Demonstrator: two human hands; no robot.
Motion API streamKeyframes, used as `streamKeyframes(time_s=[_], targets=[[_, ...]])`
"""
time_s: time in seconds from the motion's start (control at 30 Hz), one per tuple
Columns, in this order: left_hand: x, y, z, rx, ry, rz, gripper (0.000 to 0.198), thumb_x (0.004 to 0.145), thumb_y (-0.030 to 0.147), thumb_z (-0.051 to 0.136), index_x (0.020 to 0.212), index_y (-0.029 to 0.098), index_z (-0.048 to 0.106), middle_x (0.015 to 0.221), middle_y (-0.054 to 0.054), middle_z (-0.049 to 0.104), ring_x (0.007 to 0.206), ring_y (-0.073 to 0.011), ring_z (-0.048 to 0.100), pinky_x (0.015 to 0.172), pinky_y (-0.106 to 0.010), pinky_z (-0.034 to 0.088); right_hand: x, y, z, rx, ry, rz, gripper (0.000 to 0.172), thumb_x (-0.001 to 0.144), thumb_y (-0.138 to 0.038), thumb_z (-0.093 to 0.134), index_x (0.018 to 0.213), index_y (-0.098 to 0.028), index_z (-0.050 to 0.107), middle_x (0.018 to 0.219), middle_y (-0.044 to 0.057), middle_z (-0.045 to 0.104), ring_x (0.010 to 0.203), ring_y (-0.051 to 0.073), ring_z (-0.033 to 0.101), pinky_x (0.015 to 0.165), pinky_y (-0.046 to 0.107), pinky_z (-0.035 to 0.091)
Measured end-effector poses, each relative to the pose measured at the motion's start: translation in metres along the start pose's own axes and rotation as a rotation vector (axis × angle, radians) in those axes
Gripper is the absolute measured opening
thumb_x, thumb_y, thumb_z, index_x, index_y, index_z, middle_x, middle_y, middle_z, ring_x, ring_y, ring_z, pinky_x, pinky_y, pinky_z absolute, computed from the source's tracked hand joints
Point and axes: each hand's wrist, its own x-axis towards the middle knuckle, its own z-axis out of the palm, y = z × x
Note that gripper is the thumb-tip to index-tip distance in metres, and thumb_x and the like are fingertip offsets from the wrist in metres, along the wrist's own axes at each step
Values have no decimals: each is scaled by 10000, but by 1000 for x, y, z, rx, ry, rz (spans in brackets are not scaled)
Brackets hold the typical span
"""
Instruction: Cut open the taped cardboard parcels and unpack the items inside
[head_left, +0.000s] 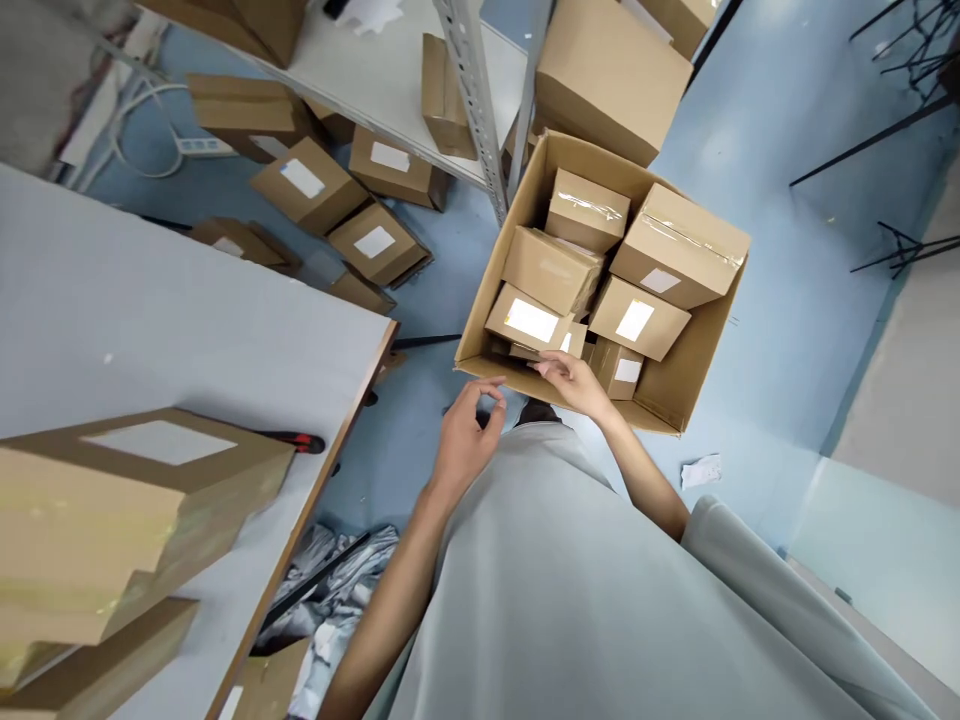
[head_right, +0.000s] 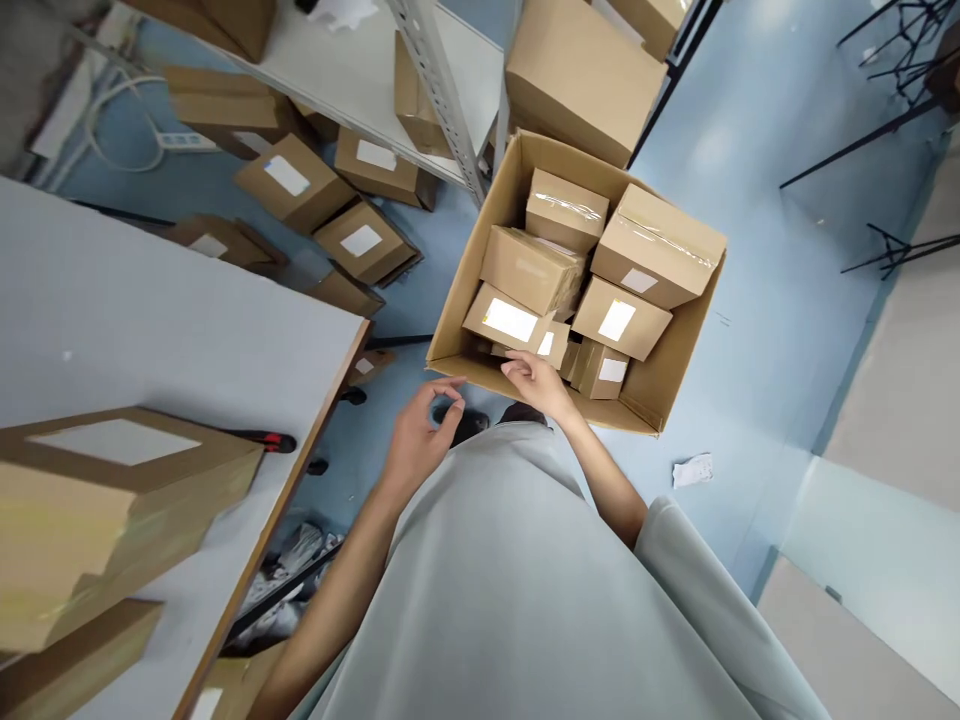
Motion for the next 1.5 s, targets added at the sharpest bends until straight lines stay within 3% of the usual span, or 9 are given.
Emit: streamKeyframes(time_s=[0.23, 0.5, 0.73, 0.83, 0.93, 1.07, 1.17, 1.27, 1.5], targets=[[-35, -1, -22, -19, 105, -126, 69, 1015, 221, 572, 1058, 274, 579, 1364, -96, 809, 1271, -252, 766, 1137, -456, 591, -3, -13, 28, -67, -182, -26, 592, 903, -677, 835, 1290, -230, 797, 1196, 131, 881, 1161, 313, 815, 1153, 518, 597], [-130, -60, -87, -115, 524, -202, 179, 974, 84, 516, 917, 241, 581, 1260, -105, 810, 1145, -210, 774, 920, -332, 585, 4, -38, 124, -198, -495, -59, 650, 931, -722, 820, 1342, -221, 769, 1275, 165, 864, 1144, 295, 820, 1160, 536, 586], [-213, -152, -145, -242, 870, -300, 42, 1033, 231, 612, 1049, 246, 648, 1259, -109, 827, 1185, -238, 782, 1085, -411, 579, -18, -59, 265, -377, -638, -135, 674, 965, -752, 787, 1389, -229, 760, 1337, 170, 844, 1156, 299, 813, 1138, 535, 610], [-260, -197, -194, -249, 1004, -322, 62, 1045, 302, 639, 1066, 246, 656, 1276, -106, 819, 1225, -250, 777, 1139, -429, 567, -22, -44, 344, -462, -660, -91, 809, 905, -815, 798, 1448, -220, 730, 1464, 208, 782, 1238, 332, 793, 1128, 544, 622], [-324, -253, -252, -180, 1193, -382, 112, 1053, 344, 635, 1069, 235, 656, 1312, -118, 793, 1289, -265, 749, 1209, -452, 532, -17, -27, 419, -539, -569, -68, 1042, 786, -846, 868, 1575, -204, 642, 1650, 254, 638, 1432, 370, 703, 1166, 515, 609], [-411, -340, -326, -19, 1391, -666, 274, 1041, 391, 650, 1232, 194, 649, 1382, -159, 726, 1437, -312, 655, 1301, -502, 466, -6, -18, 498, -584, -481, -8, 1071, 766, -809, 880, 1627, -255, 568, 1679, 200, 614, 1448, 340, 685, 1105, 459, 654], [-447, -398, -366, -25, 1374, -875, 740, 909, 434, 818, 1514, 104, 549, 1586, -261, 590, 1616, -423, 484, 1401, -591, 339, -2, -22, 534, -568, -443, 29, 925, 777, -745, 877, 1525, -270, 611, 1552, 149, 713, 1304, 300, 750, 1013, 434, 697], [-451, -433, -386, -158, 1207, -937, 1010, 815, 490, 896, 1639, 85, 475, 1653, -285, 534, 1631, -488, 458, 1392, -651, 356, -1, -29, 554, -559, -364, 19, 817, 768, -676, 892, 1429, -260, 652, 1467, 132, 760, 1238, 282, 771, 979, 418, 708], [-439, -456, -398, -272, 1129, -930, 1338, 741, 482, 932, 1807, 75, 233, 1821, -302, 337, 1739, -450, 306, 1447, -590, 260, 14, -41, 575, -545, -405, -16, 737, 846, -605, 870, 1491, -300, 682, 1442, 87, 797, 1249, 284, 776, 1067, 448, 685]])
